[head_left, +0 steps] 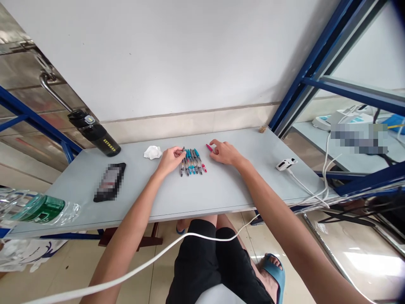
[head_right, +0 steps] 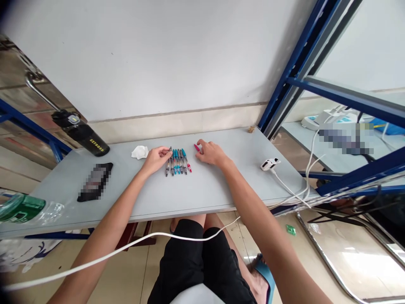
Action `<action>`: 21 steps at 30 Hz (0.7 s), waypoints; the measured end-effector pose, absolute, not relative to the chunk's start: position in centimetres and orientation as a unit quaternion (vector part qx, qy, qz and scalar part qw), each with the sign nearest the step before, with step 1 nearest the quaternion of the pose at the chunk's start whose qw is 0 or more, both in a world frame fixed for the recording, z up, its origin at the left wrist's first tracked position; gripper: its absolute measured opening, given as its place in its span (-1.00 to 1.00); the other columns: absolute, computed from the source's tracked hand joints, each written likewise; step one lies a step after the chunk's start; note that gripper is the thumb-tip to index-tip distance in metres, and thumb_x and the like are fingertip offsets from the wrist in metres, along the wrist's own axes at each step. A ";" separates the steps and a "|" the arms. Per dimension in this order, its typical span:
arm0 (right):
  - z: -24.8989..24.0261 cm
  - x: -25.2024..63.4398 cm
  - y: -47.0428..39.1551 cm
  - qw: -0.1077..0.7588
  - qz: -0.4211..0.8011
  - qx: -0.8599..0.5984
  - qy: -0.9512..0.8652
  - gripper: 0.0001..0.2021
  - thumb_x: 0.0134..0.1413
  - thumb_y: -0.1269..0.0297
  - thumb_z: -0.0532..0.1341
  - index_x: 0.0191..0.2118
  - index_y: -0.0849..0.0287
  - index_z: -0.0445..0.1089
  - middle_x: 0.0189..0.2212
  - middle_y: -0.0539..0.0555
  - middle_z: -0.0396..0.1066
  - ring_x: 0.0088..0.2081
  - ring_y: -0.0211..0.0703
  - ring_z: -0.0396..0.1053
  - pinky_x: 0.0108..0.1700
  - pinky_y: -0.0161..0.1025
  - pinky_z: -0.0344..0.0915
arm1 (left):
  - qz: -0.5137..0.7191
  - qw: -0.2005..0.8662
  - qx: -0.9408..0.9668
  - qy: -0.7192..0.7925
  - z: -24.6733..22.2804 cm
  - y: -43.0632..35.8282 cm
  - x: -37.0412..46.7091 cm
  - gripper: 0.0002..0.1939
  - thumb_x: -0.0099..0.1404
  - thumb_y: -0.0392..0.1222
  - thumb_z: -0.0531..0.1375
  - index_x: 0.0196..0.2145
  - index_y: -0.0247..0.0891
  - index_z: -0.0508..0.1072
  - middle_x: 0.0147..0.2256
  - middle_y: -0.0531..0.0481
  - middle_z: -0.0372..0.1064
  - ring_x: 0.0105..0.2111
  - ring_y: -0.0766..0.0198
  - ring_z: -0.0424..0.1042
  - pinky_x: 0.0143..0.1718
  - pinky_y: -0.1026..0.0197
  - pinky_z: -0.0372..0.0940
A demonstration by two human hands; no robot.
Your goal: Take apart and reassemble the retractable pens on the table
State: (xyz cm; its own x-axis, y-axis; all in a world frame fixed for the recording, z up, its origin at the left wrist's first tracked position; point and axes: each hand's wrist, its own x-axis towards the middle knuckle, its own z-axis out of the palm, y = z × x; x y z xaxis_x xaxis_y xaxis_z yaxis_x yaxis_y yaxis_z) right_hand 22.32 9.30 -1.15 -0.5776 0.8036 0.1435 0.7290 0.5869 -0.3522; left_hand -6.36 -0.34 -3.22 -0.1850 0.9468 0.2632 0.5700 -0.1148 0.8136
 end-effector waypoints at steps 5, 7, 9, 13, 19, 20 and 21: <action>-0.6 23.0 9.3 0.134 0.127 -0.449 -0.874 -0.41 0.14 0.29 0.27 0.31 0.18 0.39 -0.26 0.11 0.66 -0.13 0.11 0.49 -0.20 -0.12 0.19 | 0.458 0.226 0.596 0.620 -3.5 -0.1 -6.5 -0.61 0.34 0.10 0.37 -0.09 -0.28 0.68 -0.31 -0.09 0.60 -0.31 0.16 0.53 -0.20 0.14 0.38; -0.4 23.2 9.3 0.127 0.129 -0.449 -0.875 -0.42 0.12 0.28 0.28 0.29 0.17 0.42 -0.25 0.12 0.66 -0.12 0.13 0.50 -0.21 -0.12 0.19 | 0.488 0.243 0.576 0.609 -3.4 0.0 -6.3 -0.61 0.32 0.09 0.39 -0.10 -0.28 0.69 -0.29 -0.10 0.62 -0.29 0.16 0.53 -0.20 0.15 0.39; -0.4 23.1 9.2 0.122 0.127 -0.448 -0.877 -0.42 0.12 0.26 0.29 0.28 0.15 0.43 -0.24 0.11 0.67 -0.11 0.14 0.51 -0.21 -0.12 0.19 | 0.531 0.273 0.540 0.594 -3.1 0.0 -6.2 -0.62 0.28 0.08 0.43 -0.11 -0.27 0.69 -0.23 -0.11 0.65 -0.26 0.17 0.55 -0.22 0.19 0.38; -0.4 22.4 8.7 0.157 0.116 -0.446 -0.874 -0.56 0.24 0.22 0.26 0.20 0.15 0.47 -0.31 0.08 0.64 -0.20 0.07 0.50 -0.22 -0.13 0.18 | 0.598 0.343 0.466 0.555 -2.0 -0.2 -5.9 -0.65 0.21 0.03 0.47 -0.13 -0.24 0.71 -0.21 -0.10 0.66 -0.36 0.26 0.48 -0.43 0.26 0.23; -0.2 20.4 6.4 0.320 0.214 -0.326 -0.863 -0.53 0.57 -0.13 0.03 0.13 0.12 0.49 -0.27 0.07 0.60 -0.30 -0.08 0.43 -0.16 -0.15 0.26 | 0.670 0.423 0.459 0.403 -0.4 -1.0 -5.7 -0.65 0.24 -0.03 0.52 -0.09 -0.22 0.64 -0.03 -0.19 0.70 -0.11 0.16 0.66 -0.14 0.19 0.45; -0.2 20.0 6.0 0.331 0.231 -0.301 -0.864 -0.50 0.57 -0.17 0.04 0.17 0.11 0.48 -0.22 0.09 0.61 -0.28 -0.09 0.43 -0.14 -0.16 0.29 | 0.670 0.426 0.463 0.393 -0.2 -1.1 -5.6 -0.64 0.24 -0.03 0.53 -0.08 -0.22 0.63 0.01 -0.19 0.69 -0.06 0.13 0.68 -0.06 0.16 0.47; -0.3 19.7 5.7 0.337 0.243 -0.281 -0.865 -0.49 0.57 -0.19 0.05 0.20 0.11 0.46 -0.18 0.10 0.61 -0.27 -0.09 0.44 -0.12 -0.16 0.30 | 0.667 0.428 0.470 0.388 -0.2 -1.2 -5.5 -0.63 0.25 -0.03 0.53 -0.07 -0.21 0.63 0.02 -0.19 0.69 -0.04 0.11 0.69 -0.01 0.12 0.48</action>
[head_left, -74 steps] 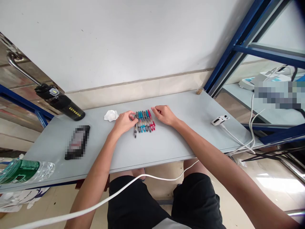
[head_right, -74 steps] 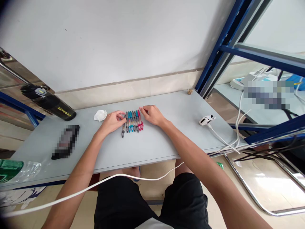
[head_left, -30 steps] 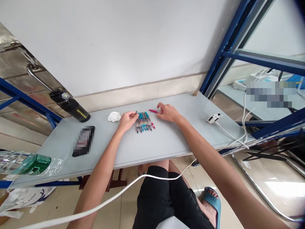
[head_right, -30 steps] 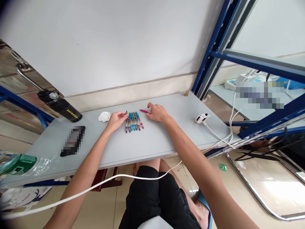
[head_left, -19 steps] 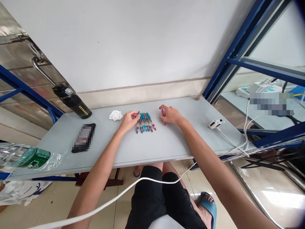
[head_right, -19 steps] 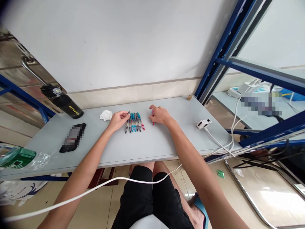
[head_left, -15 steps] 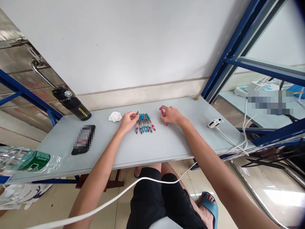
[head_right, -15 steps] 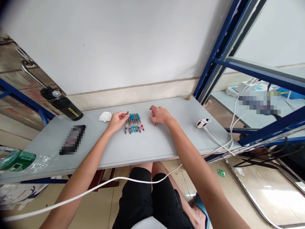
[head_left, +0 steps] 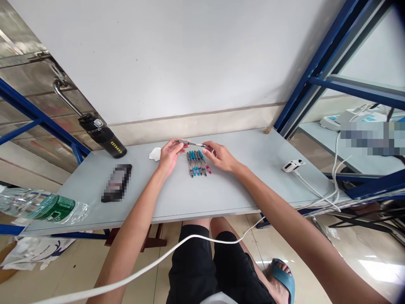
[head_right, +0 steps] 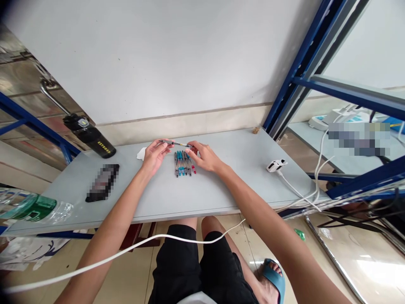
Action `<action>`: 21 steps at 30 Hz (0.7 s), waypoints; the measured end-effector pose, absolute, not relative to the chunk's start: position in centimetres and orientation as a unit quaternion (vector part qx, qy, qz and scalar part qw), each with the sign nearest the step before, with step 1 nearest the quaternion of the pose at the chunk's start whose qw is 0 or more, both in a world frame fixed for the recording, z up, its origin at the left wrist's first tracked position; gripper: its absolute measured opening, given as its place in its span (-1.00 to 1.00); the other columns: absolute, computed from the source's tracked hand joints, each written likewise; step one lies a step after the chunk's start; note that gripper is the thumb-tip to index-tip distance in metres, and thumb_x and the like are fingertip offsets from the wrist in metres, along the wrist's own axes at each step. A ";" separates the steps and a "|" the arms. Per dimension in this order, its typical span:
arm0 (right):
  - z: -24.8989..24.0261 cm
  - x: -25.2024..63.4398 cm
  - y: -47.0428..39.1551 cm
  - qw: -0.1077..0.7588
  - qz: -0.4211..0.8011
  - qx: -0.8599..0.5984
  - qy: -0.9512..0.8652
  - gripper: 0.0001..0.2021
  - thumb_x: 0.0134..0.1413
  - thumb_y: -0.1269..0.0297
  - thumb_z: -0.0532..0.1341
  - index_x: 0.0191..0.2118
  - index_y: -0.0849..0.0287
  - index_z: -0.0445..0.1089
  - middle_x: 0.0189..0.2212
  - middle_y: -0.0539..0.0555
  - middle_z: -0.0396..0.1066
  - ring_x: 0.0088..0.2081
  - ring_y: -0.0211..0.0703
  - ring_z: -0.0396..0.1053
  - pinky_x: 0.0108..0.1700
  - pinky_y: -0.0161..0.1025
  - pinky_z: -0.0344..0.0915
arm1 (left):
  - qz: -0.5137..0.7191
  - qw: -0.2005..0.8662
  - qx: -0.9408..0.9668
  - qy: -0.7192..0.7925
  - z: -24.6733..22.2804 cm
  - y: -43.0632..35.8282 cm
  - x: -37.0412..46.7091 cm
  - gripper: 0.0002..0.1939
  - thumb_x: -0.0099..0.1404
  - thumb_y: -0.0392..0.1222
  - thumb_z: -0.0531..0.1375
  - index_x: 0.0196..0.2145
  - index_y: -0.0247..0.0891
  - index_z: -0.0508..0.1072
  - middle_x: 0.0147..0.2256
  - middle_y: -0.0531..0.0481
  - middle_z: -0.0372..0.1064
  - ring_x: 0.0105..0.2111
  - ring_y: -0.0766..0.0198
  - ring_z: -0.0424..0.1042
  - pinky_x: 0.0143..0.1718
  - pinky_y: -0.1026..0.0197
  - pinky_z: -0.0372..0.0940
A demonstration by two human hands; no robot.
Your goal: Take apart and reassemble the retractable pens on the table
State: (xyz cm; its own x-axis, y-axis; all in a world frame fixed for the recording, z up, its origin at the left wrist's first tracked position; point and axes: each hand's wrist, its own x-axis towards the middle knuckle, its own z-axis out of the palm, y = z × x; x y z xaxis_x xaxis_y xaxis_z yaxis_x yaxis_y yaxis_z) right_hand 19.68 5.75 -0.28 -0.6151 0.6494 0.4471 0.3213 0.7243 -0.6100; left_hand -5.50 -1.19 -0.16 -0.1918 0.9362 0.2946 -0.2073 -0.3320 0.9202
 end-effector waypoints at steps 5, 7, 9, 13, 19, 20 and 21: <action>-1.2 19.0 6.1 0.339 0.247 -0.228 -0.879 -0.52 0.62 -0.11 -0.02 0.06 0.13 0.50 -0.27 0.10 0.56 -0.31 -0.09 0.41 -0.17 -0.16 0.26 | 0.617 0.415 0.531 0.406 -0.6 -1.4 -4.9 -0.61 0.34 0.08 0.48 -0.05 -0.23 0.59 0.01 -0.22 0.68 -0.05 0.05 0.70 0.02 0.05 0.52; -1.6 19.1 6.6 0.338 0.240 -0.220 -0.883 -0.54 0.63 -0.07 -0.02 -0.02 0.13 0.50 -0.29 0.10 0.53 -0.32 -0.09 0.38 -0.17 -0.16 0.25 | 0.586 0.359 0.576 0.442 -0.9 -1.5 -4.9 -0.60 0.41 0.14 0.41 -0.02 -0.21 0.54 -0.08 -0.18 0.69 -0.14 0.08 0.69 -0.08 0.07 0.50; -1.9 19.4 7.1 0.338 0.231 -0.217 -0.886 -0.57 0.63 -0.04 -0.01 -0.05 0.12 0.49 -0.30 0.09 0.53 -0.34 -0.11 0.36 -0.16 -0.16 0.24 | 0.535 0.260 0.639 0.487 -1.1 -1.7 -5.2 -0.64 0.49 0.16 0.33 -0.02 -0.18 0.50 -0.19 -0.09 0.67 -0.24 0.15 0.62 -0.15 0.11 0.43; -2.1 19.5 7.4 0.334 0.219 -0.203 -0.894 -0.57 0.64 -0.02 -0.01 -0.07 0.11 0.49 -0.26 0.10 0.55 -0.33 -0.10 0.37 -0.13 -0.15 0.26 | 0.429 0.096 0.725 0.530 -0.9 -2.2 -6.2 -0.68 0.60 0.14 0.18 -0.14 -0.16 0.49 -0.30 0.01 0.51 -0.32 0.22 0.42 -0.20 0.14 0.27; -1.9 19.5 7.4 0.356 0.231 -0.183 -0.887 -0.62 0.61 -0.02 0.04 -0.06 0.11 0.49 -0.14 0.17 0.60 -0.23 -0.04 0.45 -0.10 -0.12 0.31 | 0.389 0.032 0.738 0.550 -0.9 -2.1 -6.4 -0.43 0.68 0.18 -0.01 -0.45 -0.17 0.29 -0.45 0.00 0.29 -0.39 0.19 0.28 -0.26 0.09 0.15; -1.9 19.5 7.4 0.360 0.231 -0.183 -0.886 -0.63 0.61 -0.01 0.05 -0.05 0.11 0.49 -0.13 0.18 0.60 -0.22 -0.04 0.45 -0.10 -0.11 0.31 | 0.387 0.040 0.736 0.554 -0.9 -2.1 -6.3 -0.43 0.67 0.20 0.01 -0.44 -0.17 0.32 -0.45 0.00 0.31 -0.39 0.18 0.31 -0.25 0.09 0.17; -1.9 19.6 7.5 0.364 0.229 -0.182 -0.884 -0.64 0.61 0.00 0.06 -0.05 0.10 0.49 -0.12 0.18 0.60 -0.22 -0.04 0.45 -0.09 -0.11 0.32 | 0.387 0.050 0.734 0.556 -1.0 -2.0 -6.3 -0.46 0.65 0.22 0.06 -0.39 -0.17 0.39 -0.42 0.00 0.36 -0.37 0.18 0.35 -0.23 0.10 0.20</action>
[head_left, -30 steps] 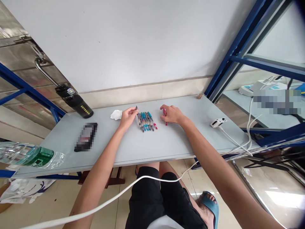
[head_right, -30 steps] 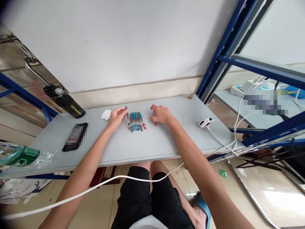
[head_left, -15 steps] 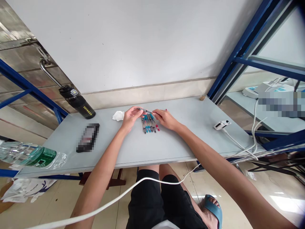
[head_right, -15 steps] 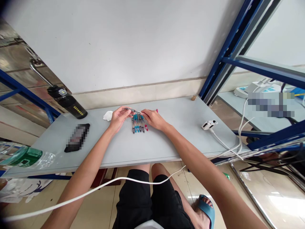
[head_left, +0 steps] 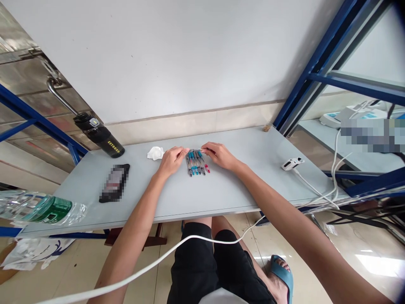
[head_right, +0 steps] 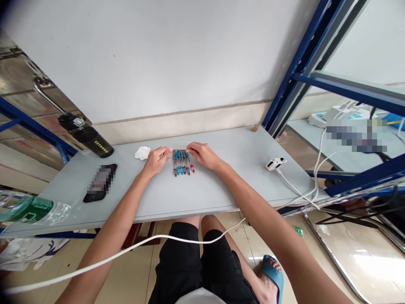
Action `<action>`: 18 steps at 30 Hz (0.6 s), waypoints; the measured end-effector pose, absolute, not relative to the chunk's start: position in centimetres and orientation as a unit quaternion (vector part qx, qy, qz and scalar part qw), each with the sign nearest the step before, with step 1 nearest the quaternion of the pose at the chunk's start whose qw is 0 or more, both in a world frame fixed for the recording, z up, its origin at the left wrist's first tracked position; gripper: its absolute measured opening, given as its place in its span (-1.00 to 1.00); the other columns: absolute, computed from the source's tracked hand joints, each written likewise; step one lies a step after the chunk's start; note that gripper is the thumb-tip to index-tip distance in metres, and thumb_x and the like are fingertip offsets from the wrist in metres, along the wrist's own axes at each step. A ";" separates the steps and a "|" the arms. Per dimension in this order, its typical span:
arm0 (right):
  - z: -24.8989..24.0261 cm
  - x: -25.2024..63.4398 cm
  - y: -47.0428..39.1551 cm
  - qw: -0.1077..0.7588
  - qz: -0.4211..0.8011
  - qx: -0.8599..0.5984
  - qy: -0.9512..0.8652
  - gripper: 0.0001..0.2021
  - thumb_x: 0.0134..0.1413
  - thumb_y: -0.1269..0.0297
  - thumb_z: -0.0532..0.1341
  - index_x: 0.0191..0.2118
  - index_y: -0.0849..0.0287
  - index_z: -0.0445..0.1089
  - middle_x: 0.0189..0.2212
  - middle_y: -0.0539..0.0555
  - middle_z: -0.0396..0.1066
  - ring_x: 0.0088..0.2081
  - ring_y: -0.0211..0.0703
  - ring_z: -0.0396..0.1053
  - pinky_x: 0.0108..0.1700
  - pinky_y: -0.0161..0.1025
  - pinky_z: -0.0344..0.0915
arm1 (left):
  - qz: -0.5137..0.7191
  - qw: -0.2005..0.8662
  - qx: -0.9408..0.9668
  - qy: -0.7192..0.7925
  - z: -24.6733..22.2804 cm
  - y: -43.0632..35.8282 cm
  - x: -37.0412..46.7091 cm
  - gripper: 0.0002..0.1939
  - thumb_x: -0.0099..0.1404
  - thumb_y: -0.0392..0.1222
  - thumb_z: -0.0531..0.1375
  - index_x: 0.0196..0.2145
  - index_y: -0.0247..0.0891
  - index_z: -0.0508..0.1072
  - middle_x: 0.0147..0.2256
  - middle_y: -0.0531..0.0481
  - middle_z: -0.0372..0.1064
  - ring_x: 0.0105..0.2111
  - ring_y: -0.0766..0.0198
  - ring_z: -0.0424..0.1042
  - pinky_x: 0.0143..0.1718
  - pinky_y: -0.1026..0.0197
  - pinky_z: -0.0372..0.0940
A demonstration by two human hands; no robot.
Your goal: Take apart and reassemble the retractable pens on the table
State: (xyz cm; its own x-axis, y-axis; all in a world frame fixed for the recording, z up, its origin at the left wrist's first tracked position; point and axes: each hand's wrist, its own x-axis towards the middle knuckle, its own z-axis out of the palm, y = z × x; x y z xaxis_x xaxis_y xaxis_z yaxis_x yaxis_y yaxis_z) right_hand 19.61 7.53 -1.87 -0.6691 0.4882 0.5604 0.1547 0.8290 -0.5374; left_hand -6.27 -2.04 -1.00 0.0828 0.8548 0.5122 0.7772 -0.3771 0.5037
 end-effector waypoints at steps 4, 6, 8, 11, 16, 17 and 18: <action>-2.0 19.8 7.9 0.376 0.222 -0.185 -0.880 -0.67 0.61 0.04 0.06 -0.03 0.11 0.49 -0.13 0.17 0.58 -0.22 -0.04 0.44 -0.06 -0.11 0.33 | 0.408 0.067 0.738 0.533 -1.3 -2.0 -6.0 -0.59 0.60 0.23 0.16 0.02 -0.16 0.53 -0.21 -0.03 0.54 -0.25 0.17 0.46 -0.14 0.14 0.30; -2.1 19.9 7.9 0.377 0.220 -0.189 -0.879 -0.67 0.61 0.04 0.06 -0.03 0.11 0.49 -0.14 0.17 0.58 -0.22 -0.04 0.44 -0.06 -0.10 0.33 | 0.404 0.068 0.739 0.535 -1.4 -2.0 -5.9 -0.57 0.63 0.22 0.10 -0.05 -0.17 0.54 -0.23 -0.04 0.54 -0.27 0.18 0.45 -0.17 0.14 0.29; -2.1 19.9 8.0 0.377 0.219 -0.190 -0.879 -0.67 0.61 0.04 0.07 -0.03 0.10 0.50 -0.13 0.17 0.57 -0.22 -0.04 0.43 -0.07 -0.10 0.34 | 0.390 0.080 0.733 0.552 -1.5 -2.0 -6.0 -0.48 0.64 0.25 0.05 -0.24 -0.18 0.53 -0.33 -0.03 0.51 -0.33 0.19 0.42 -0.23 0.14 0.27; -2.2 19.9 8.1 0.379 0.219 -0.193 -0.878 -0.67 0.60 0.03 0.08 -0.03 0.09 0.50 -0.11 0.17 0.58 -0.21 -0.03 0.45 -0.06 -0.10 0.35 | 0.374 0.096 0.726 0.569 -1.5 -2.0 -6.0 -0.41 0.64 0.29 0.03 -0.34 -0.18 0.50 -0.41 -0.01 0.47 -0.39 0.20 0.40 -0.26 0.13 0.26; -2.1 20.0 8.0 0.371 0.228 -0.216 -0.874 -0.68 0.58 0.02 0.09 0.00 0.09 0.51 -0.07 0.16 0.62 -0.18 -0.02 0.48 -0.02 -0.08 0.37 | 0.412 0.065 0.735 0.535 -1.1 -2.0 -5.9 -0.57 0.59 0.25 0.15 0.01 -0.17 0.54 -0.18 -0.06 0.57 -0.26 0.19 0.46 -0.16 0.15 0.29; -2.1 20.0 8.0 0.365 0.230 -0.219 -0.875 -0.67 0.59 0.02 0.08 0.01 0.09 0.51 -0.06 0.16 0.62 -0.17 -0.02 0.48 -0.02 -0.08 0.37 | 0.415 0.064 0.736 0.531 -1.1 -2.0 -5.9 -0.57 0.61 0.24 0.12 -0.06 -0.18 0.55 -0.20 -0.06 0.57 -0.27 0.19 0.45 -0.17 0.15 0.28; -2.1 20.1 7.9 0.357 0.231 -0.220 -0.878 -0.66 0.59 0.02 0.08 0.04 0.08 0.52 -0.04 0.17 0.63 -0.16 -0.01 0.50 0.00 -0.08 0.38 | 0.414 0.069 0.736 0.532 -1.1 -2.0 -5.9 -0.53 0.63 0.23 0.08 -0.16 -0.18 0.54 -0.26 -0.06 0.55 -0.30 0.19 0.44 -0.19 0.15 0.27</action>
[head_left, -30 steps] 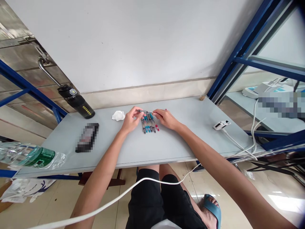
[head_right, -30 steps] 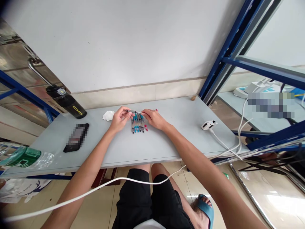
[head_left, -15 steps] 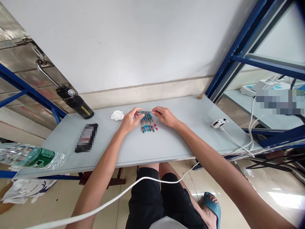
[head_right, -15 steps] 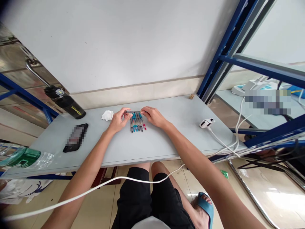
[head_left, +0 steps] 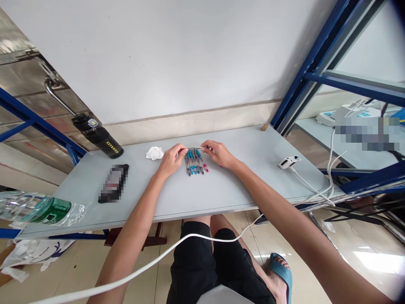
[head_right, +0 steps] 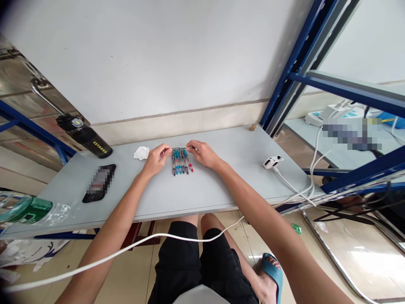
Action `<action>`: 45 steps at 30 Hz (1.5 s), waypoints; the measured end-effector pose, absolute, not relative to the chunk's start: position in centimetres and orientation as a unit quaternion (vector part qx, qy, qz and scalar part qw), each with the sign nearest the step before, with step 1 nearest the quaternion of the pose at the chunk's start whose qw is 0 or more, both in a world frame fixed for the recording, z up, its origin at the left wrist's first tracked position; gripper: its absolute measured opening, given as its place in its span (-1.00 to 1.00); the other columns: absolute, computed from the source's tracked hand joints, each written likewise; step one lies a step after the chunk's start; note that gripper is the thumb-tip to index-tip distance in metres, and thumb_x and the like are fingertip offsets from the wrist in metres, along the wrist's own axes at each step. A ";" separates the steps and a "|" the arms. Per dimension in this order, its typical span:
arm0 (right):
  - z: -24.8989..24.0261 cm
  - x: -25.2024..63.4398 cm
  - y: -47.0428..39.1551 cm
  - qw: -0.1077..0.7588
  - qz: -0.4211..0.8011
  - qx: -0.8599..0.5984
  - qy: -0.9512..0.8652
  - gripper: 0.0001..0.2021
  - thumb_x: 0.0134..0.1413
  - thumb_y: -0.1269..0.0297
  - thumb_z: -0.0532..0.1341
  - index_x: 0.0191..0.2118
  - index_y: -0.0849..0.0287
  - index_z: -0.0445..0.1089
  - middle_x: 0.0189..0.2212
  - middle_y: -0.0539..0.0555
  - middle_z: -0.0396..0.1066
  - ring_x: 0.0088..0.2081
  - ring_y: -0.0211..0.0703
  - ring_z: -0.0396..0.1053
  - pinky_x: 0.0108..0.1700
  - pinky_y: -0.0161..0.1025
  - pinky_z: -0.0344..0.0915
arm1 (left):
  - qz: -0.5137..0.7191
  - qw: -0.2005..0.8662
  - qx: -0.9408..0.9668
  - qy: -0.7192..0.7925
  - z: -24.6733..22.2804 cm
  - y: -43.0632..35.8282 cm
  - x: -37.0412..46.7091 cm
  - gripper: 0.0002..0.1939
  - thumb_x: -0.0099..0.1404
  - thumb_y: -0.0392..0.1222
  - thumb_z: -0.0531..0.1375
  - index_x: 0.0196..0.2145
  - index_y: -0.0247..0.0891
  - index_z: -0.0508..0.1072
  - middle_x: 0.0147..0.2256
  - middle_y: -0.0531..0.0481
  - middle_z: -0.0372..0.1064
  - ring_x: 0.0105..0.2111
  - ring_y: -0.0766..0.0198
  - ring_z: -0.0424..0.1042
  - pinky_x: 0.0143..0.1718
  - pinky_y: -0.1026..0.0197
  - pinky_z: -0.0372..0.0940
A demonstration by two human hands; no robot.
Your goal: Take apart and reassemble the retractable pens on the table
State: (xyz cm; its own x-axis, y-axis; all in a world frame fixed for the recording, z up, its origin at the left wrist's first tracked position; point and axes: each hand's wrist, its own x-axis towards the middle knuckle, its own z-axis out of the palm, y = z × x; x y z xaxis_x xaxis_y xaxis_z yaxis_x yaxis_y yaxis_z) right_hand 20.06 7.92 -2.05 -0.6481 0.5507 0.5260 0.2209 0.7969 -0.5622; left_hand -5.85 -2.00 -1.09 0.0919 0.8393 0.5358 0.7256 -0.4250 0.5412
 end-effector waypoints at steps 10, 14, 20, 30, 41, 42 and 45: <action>-2.3 19.8 7.9 0.341 0.223 -0.203 -0.890 -0.65 0.60 0.14 0.03 0.15 0.08 0.52 0.03 0.20 0.61 -0.03 0.08 0.55 0.08 -0.03 0.39 | 0.426 0.089 0.718 0.543 -1.2 -1.9 -5.5 -0.61 0.56 0.23 0.20 -0.09 -0.16 0.53 -0.24 -0.02 0.55 -0.31 0.20 0.41 -0.22 0.17 0.25; -2.1 19.7 7.8 0.358 0.222 -0.198 -0.885 -0.68 0.58 0.14 0.05 0.06 0.12 0.52 -0.01 0.23 0.58 -0.03 0.07 0.52 0.09 -0.02 0.39 | 0.415 0.105 0.713 0.555 -1.0 -2.0 -5.4 -0.51 0.62 0.22 0.10 -0.31 -0.18 0.49 -0.39 0.01 0.47 -0.38 0.22 0.33 -0.27 0.15 0.18; -2.4 19.6 8.0 0.348 0.236 -0.209 -0.883 -0.81 0.51 0.19 0.11 -0.06 0.08 0.45 -0.04 0.19 0.62 -0.05 0.05 0.54 0.07 -0.03 0.38 | 0.436 0.148 0.678 0.573 -1.3 -2.0 -5.1 -0.38 0.58 0.32 0.12 -0.48 -0.19 0.38 -0.55 0.07 0.27 -0.50 0.27 0.21 -0.39 0.14 0.07; -1.9 20.4 8.0 0.350 0.236 -0.238 -0.874 -0.73 0.56 0.14 0.07 0.18 0.07 0.38 -0.13 0.15 0.63 -0.13 0.06 0.54 0.00 -0.06 0.37 | 0.513 0.177 0.590 0.598 -0.7 -1.9 -5.2 -0.20 0.53 0.49 0.05 -0.65 -0.17 0.25 -0.66 0.05 0.10 -0.60 0.29 0.12 -0.46 0.11 0.05; -1.7 20.4 7.9 0.286 0.084 -0.238 -0.924 -0.60 0.66 0.02 -0.08 0.04 0.08 0.45 -0.19 0.14 0.52 -0.29 -0.03 0.41 -0.09 -0.10 0.17 | 0.505 0.160 0.601 0.599 -0.7 -2.0 -5.3 -0.21 0.55 0.46 0.06 -0.65 -0.18 0.22 -0.65 0.05 0.09 -0.59 0.29 0.13 -0.46 0.12 0.07; -1.7 20.5 8.0 0.292 0.084 -0.240 -0.922 -0.61 0.66 0.06 -0.08 0.04 0.07 0.45 -0.21 0.13 0.52 -0.34 -0.05 0.38 -0.12 -0.11 0.16 | 0.509 0.156 0.597 0.601 -0.7 -2.0 -5.4 -0.21 0.54 0.46 0.05 -0.65 -0.18 0.23 -0.65 0.05 0.08 -0.59 0.29 0.12 -0.46 0.12 0.06; -1.5 20.6 8.0 0.309 0.086 -0.247 -0.914 -0.62 0.64 0.14 -0.10 0.08 0.06 0.46 -0.24 0.12 0.51 -0.41 -0.06 0.30 -0.19 -0.12 0.13 | 0.523 0.145 0.584 0.604 -0.6 -1.9 -5.8 -0.20 0.54 0.47 0.05 -0.65 -0.18 0.23 -0.66 0.05 0.06 -0.60 0.30 0.10 -0.47 0.11 0.03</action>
State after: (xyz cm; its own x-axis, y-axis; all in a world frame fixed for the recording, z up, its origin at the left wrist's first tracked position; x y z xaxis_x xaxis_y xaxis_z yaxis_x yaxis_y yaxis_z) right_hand 20.65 7.98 -1.49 -0.6864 0.5050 0.5232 0.3991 0.8631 -0.3095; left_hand -5.82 -1.87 -0.60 -0.2765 0.8563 0.4362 0.5530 -0.2295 0.8010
